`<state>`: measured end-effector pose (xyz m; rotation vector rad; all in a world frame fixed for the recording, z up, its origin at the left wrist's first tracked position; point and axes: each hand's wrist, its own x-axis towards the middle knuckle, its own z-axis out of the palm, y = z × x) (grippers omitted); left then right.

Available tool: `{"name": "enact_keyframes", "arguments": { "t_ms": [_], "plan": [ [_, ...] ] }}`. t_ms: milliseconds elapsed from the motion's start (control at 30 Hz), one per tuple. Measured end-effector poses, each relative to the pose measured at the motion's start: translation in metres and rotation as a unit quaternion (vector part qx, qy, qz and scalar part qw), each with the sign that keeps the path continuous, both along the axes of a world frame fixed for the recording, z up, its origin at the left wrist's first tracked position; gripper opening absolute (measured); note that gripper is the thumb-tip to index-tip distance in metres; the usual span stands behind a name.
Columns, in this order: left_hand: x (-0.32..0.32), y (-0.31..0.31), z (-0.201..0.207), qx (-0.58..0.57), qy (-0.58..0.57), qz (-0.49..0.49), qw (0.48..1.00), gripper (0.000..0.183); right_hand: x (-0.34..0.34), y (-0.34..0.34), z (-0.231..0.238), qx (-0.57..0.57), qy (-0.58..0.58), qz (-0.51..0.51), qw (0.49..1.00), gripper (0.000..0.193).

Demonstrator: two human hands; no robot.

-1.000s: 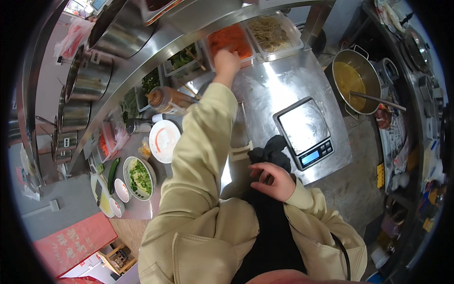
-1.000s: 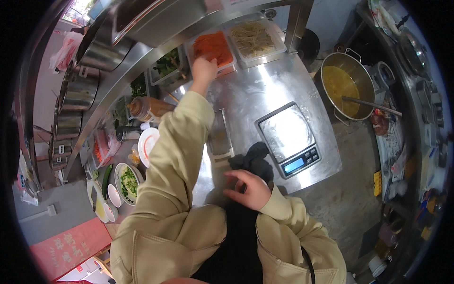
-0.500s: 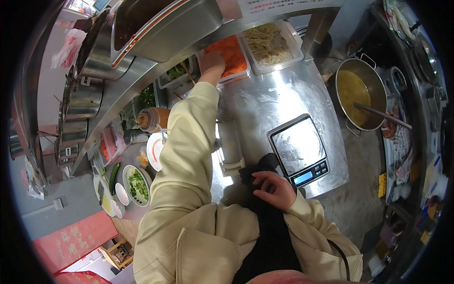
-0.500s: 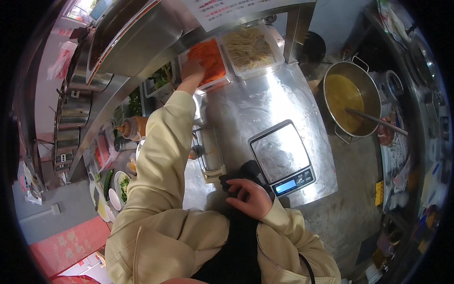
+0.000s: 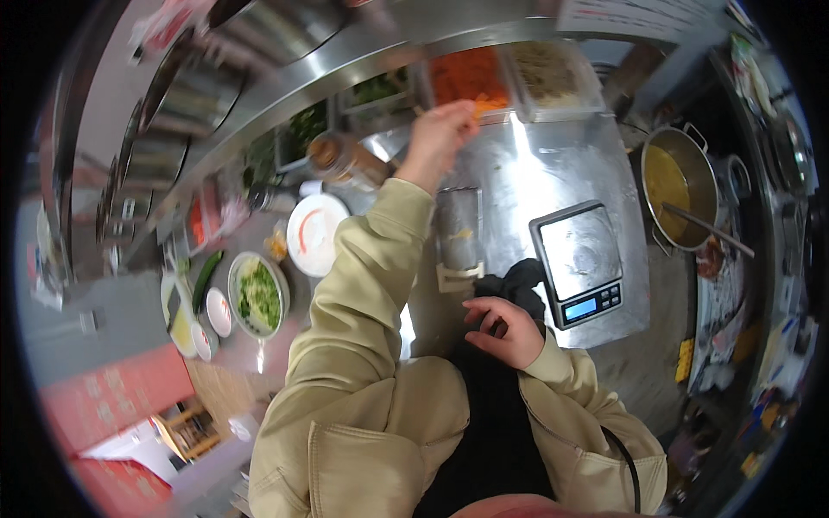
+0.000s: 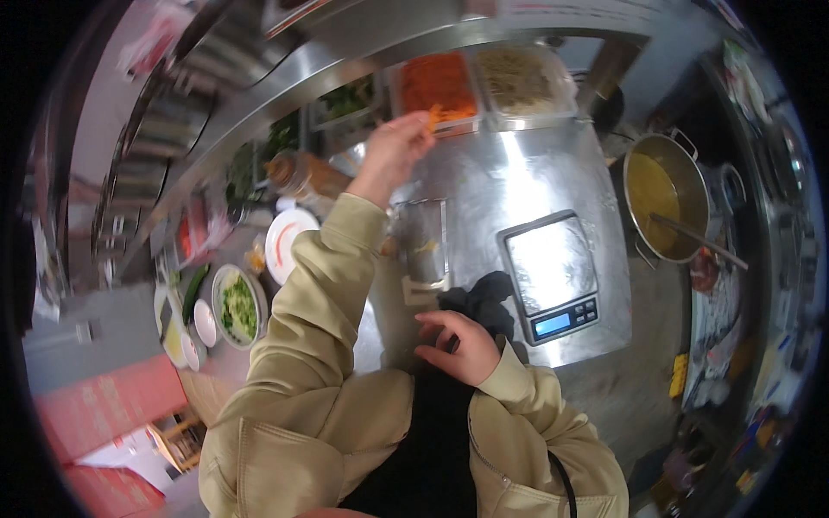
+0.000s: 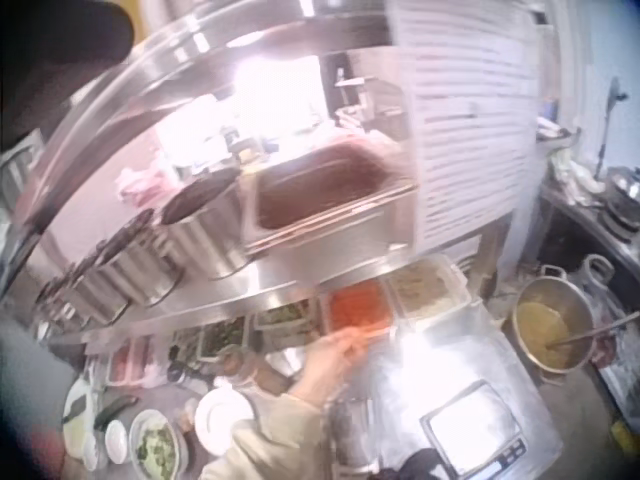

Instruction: The person assembles two bowls of noodles by adding noodles, chopped green onions, shredded carrots, and other toppings from containers. They then pour hot broth from a saucepan into each bowl and stir with chopsticks. A coworker assists by adding noodles to one bowl.

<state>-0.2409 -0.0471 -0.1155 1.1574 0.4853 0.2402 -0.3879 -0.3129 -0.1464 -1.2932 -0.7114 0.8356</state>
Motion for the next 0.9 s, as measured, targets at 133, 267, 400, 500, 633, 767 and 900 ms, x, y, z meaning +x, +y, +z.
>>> {"name": "enact_keyframes", "arguments": {
  "t_ms": [133,267,400,500,633,767,900],
  "plan": [
    [-0.124,-0.018,0.005,-0.01,0.013,-0.067,0.998,0.019,-0.032,0.019,0.007,-0.038,0.037,0.04,0.998,0.048],
    [-0.272,0.008,0.014,0.005,0.061,-0.054,0.997,0.023,-0.075,0.046,0.014,-0.033,0.035,0.075,0.996,0.048],
    [-0.41,0.066,0.021,0.101,0.097,0.118,0.983,0.021,-0.122,0.078,0.02,-0.033,0.023,0.127,0.991,0.048],
    [-0.491,0.115,0.019,0.207,0.105,0.292,0.928,0.021,-0.157,0.104,0.025,-0.037,0.018,0.158,0.987,0.047],
    [-0.542,0.161,0.0,0.376,0.193,0.399,0.814,0.021,-0.202,0.13,0.033,-0.038,0.028,0.194,0.98,0.046],
    [-0.548,0.185,-0.015,0.593,0.276,0.282,0.702,0.018,-0.227,0.145,0.042,-0.045,0.034,0.222,0.973,0.047],
    [-0.547,0.18,-0.018,0.693,0.331,0.253,0.588,0.022,-0.237,0.15,0.048,-0.065,0.006,0.227,0.972,0.048]
  ]
}}
